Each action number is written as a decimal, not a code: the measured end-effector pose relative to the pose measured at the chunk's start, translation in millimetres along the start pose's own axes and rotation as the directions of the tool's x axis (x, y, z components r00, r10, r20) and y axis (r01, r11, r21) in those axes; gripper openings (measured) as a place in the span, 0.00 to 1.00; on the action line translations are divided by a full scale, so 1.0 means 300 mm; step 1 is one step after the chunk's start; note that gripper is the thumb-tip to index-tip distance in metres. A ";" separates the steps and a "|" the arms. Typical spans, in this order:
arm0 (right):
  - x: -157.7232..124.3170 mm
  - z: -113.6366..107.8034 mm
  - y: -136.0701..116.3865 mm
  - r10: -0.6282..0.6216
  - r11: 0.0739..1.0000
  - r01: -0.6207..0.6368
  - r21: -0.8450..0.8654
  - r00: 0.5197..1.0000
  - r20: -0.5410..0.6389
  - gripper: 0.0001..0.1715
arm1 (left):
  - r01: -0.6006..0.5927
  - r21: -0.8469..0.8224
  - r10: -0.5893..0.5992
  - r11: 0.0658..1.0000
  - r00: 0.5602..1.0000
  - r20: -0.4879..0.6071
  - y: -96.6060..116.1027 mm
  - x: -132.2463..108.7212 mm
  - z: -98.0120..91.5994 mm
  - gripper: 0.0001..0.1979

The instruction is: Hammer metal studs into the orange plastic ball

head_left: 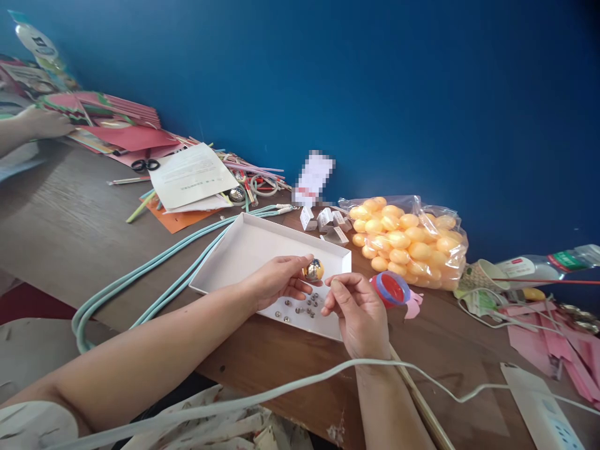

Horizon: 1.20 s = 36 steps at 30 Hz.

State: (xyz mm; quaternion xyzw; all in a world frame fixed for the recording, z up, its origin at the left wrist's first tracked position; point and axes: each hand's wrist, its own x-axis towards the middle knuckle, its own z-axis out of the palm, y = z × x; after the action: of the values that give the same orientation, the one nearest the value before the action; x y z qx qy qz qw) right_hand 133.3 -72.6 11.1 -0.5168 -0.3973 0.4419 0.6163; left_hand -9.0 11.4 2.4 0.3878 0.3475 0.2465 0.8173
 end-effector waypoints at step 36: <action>0.021 -0.006 0.017 0.193 0.971 -0.194 0.143 0.981 0.023 0.10 | -0.079 0.149 0.081 0.986 0.997 -0.009 0.004 -0.014 0.027 0.23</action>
State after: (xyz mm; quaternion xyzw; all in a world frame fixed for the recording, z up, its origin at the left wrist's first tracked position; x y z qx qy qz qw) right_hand 136.3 -66.6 5.9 -0.5050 -0.3147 0.5297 0.6044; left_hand -5.7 5.6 8.7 0.4593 0.3549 0.2555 0.7732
